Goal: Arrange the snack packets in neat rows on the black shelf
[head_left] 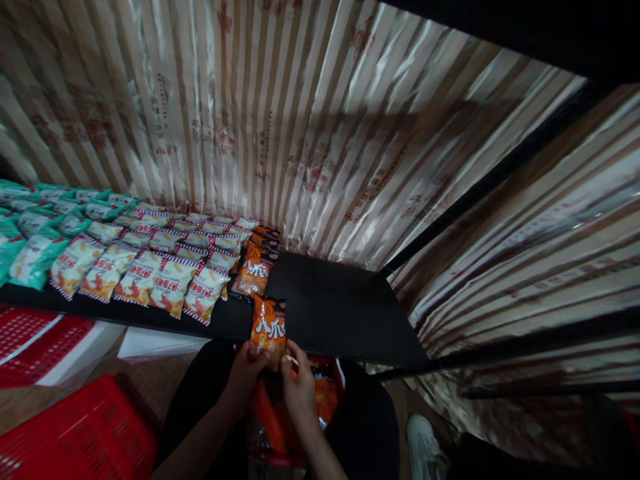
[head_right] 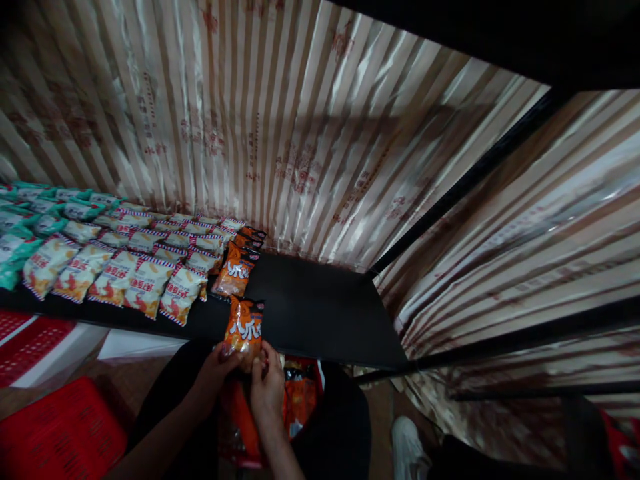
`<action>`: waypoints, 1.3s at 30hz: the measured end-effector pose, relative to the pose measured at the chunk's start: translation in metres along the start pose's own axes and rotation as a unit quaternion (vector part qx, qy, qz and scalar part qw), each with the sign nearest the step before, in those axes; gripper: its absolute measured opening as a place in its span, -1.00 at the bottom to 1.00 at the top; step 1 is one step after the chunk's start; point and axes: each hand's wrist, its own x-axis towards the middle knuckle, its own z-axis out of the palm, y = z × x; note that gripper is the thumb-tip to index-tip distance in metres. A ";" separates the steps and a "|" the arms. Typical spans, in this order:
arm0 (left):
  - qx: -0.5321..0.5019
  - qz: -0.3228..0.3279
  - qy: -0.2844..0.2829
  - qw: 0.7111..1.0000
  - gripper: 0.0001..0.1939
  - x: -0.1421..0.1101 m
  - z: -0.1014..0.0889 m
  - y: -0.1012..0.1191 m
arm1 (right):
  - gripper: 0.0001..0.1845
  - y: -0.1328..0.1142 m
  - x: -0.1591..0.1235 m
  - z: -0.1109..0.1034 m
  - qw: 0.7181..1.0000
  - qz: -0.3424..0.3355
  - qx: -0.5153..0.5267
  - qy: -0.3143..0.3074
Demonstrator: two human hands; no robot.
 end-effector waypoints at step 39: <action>0.245 0.166 0.043 0.954 -0.55 0.026 -0.030 0.013 | -0.60 -0.023 0.041 0.029 0.942 0.100 0.285 -0.146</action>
